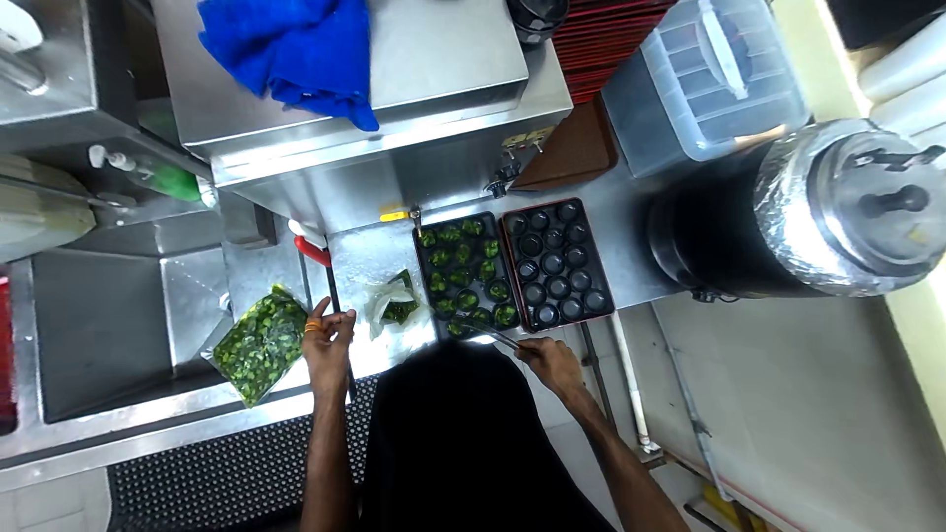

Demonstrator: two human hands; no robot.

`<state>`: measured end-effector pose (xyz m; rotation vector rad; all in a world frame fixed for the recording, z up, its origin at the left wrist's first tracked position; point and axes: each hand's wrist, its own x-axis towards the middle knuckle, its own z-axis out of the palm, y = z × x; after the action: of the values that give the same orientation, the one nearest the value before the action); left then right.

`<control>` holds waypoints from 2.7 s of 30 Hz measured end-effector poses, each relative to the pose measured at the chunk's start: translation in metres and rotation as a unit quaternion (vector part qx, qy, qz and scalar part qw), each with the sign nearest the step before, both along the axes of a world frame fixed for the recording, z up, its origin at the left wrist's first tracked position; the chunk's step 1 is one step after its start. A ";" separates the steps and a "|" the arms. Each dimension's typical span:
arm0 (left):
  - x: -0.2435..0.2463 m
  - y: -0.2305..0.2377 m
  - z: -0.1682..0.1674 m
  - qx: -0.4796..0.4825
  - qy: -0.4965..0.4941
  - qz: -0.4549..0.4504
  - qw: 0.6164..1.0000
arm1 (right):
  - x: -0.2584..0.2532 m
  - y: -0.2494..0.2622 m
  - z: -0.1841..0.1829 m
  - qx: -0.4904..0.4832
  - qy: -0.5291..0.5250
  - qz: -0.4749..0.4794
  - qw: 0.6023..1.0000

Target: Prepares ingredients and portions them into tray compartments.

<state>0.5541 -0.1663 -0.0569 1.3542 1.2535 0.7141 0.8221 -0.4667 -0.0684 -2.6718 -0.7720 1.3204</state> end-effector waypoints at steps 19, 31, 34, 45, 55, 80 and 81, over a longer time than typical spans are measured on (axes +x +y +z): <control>0.090 -0.062 0.039 -0.160 -0.178 -0.331 0.913 | -0.058 0.078 0.074 0.447 0.263 -0.298 0.802; 0.079 -0.052 0.032 -0.288 -0.246 -0.159 0.912 | -0.009 0.003 0.014 0.381 0.139 -0.384 0.829; 0.059 -0.033 0.035 -0.250 -0.237 -0.121 0.931 | 0.035 -0.055 -0.034 0.283 0.034 -0.520 0.805; 0.002 0.004 0.048 -0.052 -0.023 -0.011 0.998 | 0.080 -0.099 -0.078 0.211 0.105 -0.576 0.783; 0.003 -0.028 0.051 0.038 0.038 0.039 0.998 | 0.096 -0.102 -0.100 0.267 0.143 -0.537 0.787; 0.019 -0.055 0.054 0.051 0.003 0.076 0.996 | 0.035 -0.059 -0.099 0.431 0.116 -0.510 0.735; 0.019 -0.052 0.056 0.051 -0.001 0.074 0.996 | 0.030 -0.054 -0.098 0.432 0.118 -0.505 0.738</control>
<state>0.5727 -0.2184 -0.0014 1.3530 1.3400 0.8932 0.8524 -0.5206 -0.1660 -1.6000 0.1621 0.6696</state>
